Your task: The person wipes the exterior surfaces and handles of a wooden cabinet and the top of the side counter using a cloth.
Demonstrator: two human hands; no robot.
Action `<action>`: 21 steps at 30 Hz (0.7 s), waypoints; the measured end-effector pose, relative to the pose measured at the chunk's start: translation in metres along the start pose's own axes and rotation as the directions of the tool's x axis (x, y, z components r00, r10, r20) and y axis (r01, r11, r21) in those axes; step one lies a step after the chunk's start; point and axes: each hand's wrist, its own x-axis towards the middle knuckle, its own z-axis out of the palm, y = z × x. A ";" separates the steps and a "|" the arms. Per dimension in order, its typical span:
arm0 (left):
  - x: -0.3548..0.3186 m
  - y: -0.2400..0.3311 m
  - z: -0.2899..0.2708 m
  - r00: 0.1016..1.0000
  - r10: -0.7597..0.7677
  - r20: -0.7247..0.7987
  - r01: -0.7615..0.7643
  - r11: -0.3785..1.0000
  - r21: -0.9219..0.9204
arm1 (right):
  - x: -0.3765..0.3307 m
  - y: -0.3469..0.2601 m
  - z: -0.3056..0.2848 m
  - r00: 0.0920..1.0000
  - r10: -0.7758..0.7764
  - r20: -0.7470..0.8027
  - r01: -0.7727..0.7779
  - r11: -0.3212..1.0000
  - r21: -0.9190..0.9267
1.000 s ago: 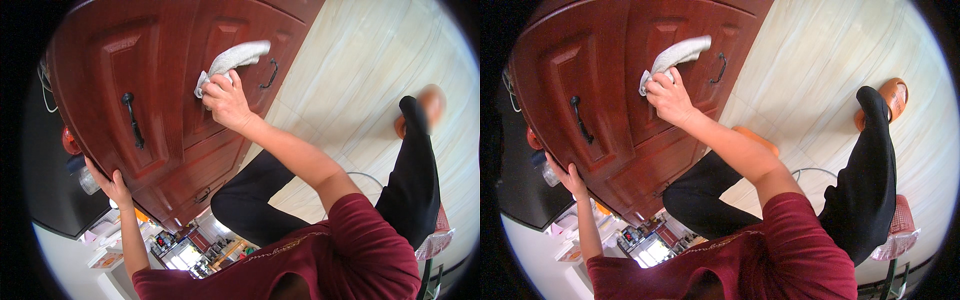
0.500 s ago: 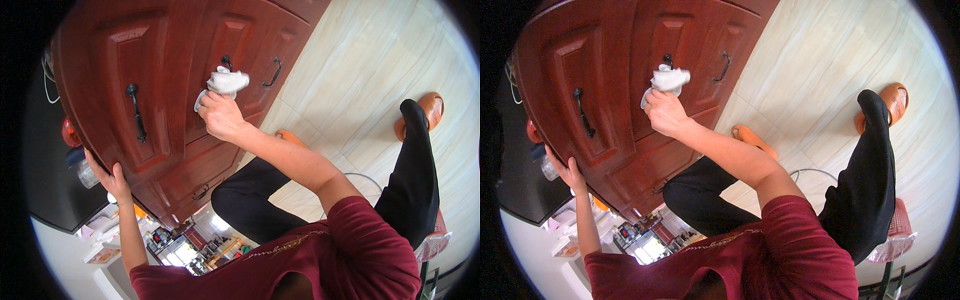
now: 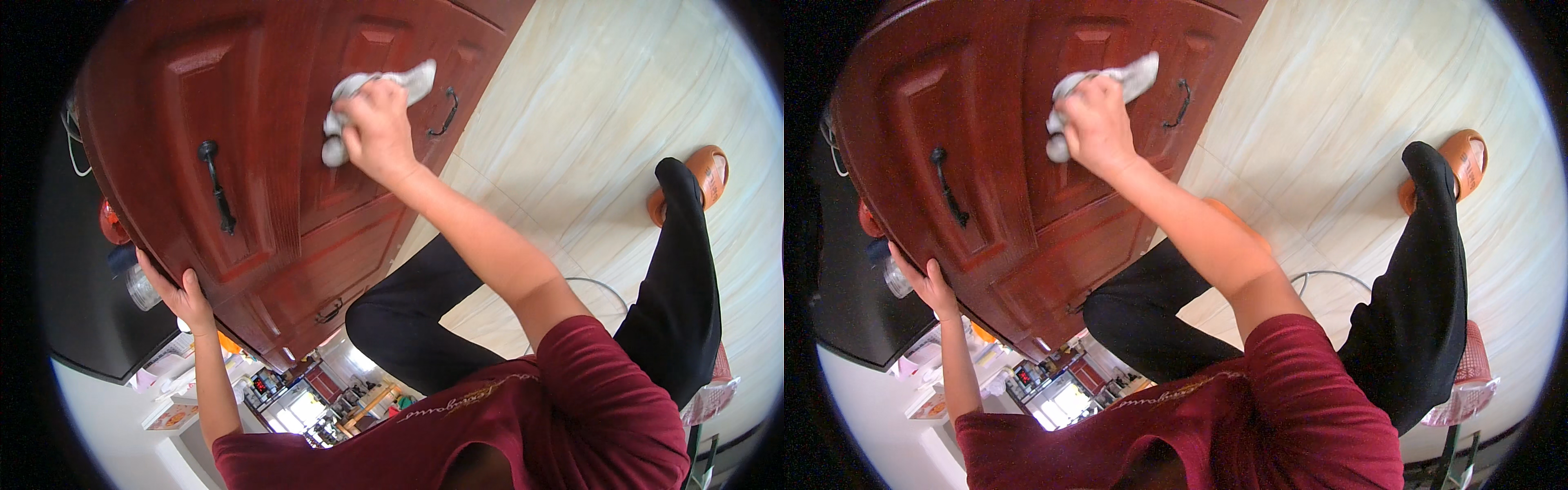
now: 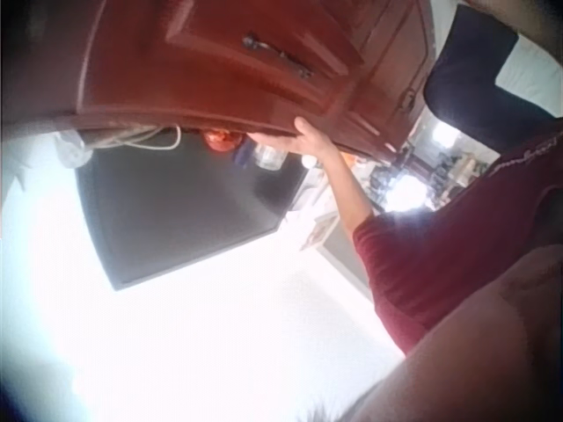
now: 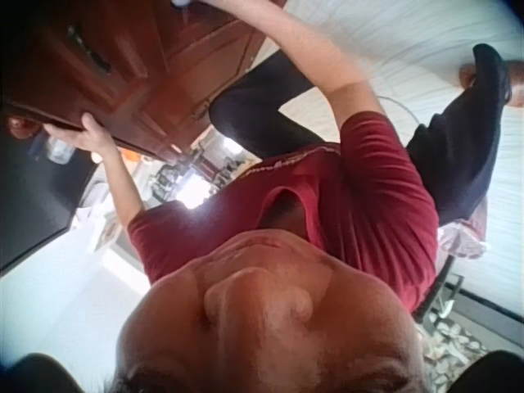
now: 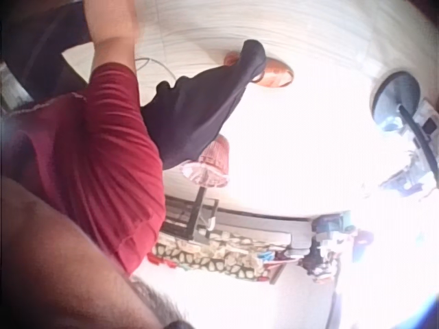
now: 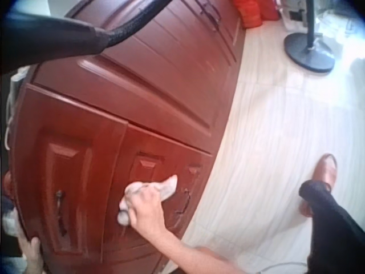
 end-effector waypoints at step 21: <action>-0.001 0.003 -0.002 1.000 0.008 -0.025 -0.007 0.999 0.046 | -0.042 0.017 0.019 0.578 0.808 0.115 -0.753 0.475 0.455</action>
